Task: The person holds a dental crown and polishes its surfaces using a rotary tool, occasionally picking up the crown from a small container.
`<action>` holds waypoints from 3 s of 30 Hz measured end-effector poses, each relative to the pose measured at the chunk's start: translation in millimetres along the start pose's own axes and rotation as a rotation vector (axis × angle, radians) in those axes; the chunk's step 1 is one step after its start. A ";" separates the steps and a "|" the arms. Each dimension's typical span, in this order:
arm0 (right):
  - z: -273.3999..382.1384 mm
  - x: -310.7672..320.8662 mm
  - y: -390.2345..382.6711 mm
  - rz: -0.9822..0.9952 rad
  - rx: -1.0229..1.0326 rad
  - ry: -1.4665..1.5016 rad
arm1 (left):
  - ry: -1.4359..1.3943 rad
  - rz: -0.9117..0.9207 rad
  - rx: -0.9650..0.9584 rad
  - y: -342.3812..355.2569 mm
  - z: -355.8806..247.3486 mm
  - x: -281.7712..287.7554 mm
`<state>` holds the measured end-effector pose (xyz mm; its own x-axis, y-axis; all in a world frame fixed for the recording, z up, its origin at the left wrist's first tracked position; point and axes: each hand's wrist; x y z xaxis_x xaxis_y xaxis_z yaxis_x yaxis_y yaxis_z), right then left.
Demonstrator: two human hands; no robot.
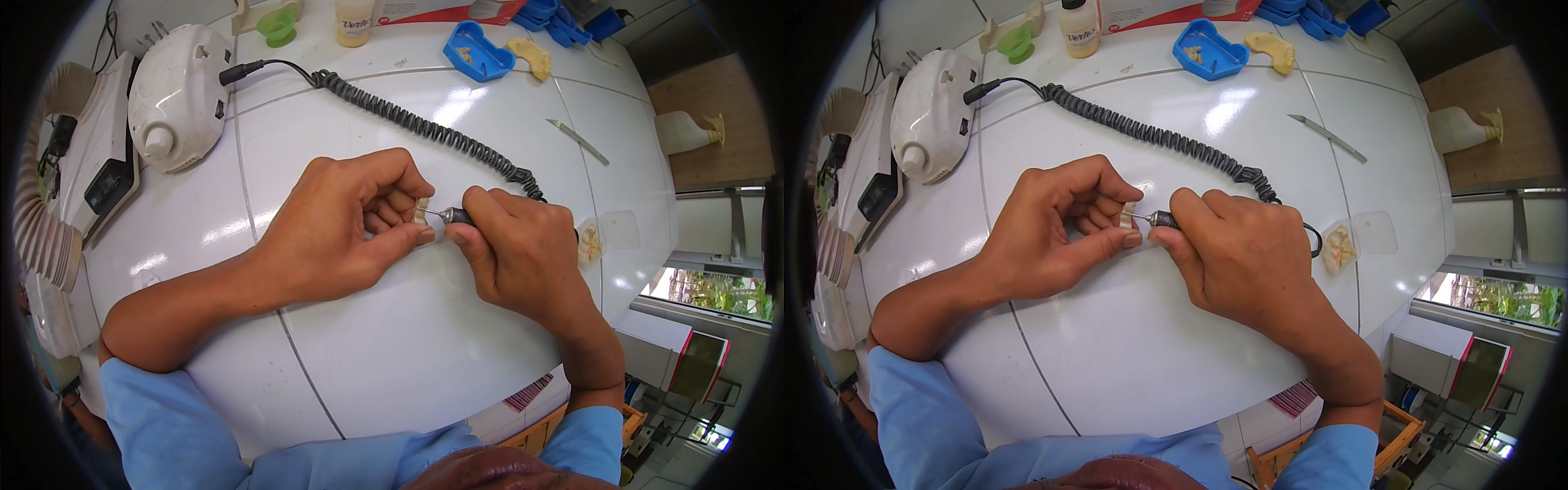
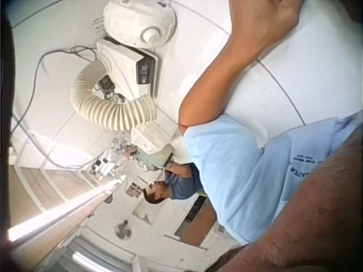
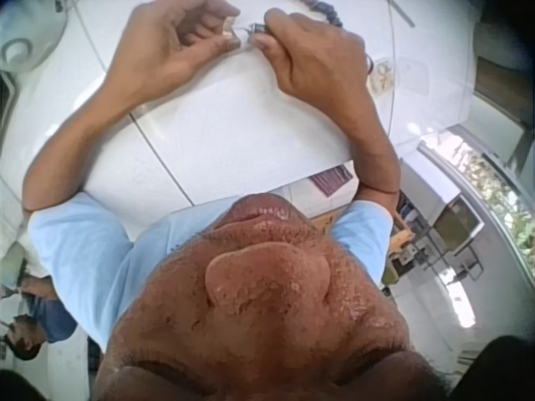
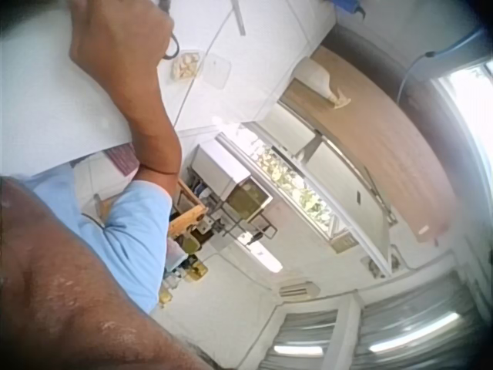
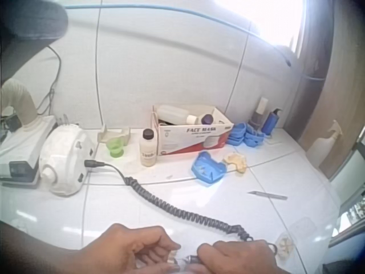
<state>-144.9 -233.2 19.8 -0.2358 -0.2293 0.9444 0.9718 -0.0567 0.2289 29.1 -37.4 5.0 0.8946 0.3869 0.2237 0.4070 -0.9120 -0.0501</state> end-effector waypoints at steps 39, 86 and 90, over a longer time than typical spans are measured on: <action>-0.9 1.7 0.8 0.027 0.013 0.008 | 0.042 0.008 -0.036 0.3 1.4 1.3; -0.6 -0.7 -0.7 0.002 0.009 -0.013 | 0.029 0.001 -0.001 1.8 2.3 -0.3; -0.2 -0.1 -1.8 0.000 0.026 -0.040 | 0.051 0.003 -0.005 3.2 1.8 0.1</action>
<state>-146.7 -233.2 19.2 -0.2365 -0.1900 0.9529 0.9715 -0.0313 0.2349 30.8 -40.1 3.1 0.8852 0.3767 0.2728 0.4031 -0.9140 -0.0460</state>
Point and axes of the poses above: each hand's wrist, its own y-axis towards the middle knuckle, its own x-axis out of the back of the hand, z = x × y, and after that the axes turned 3 degrees about -z, right-handed
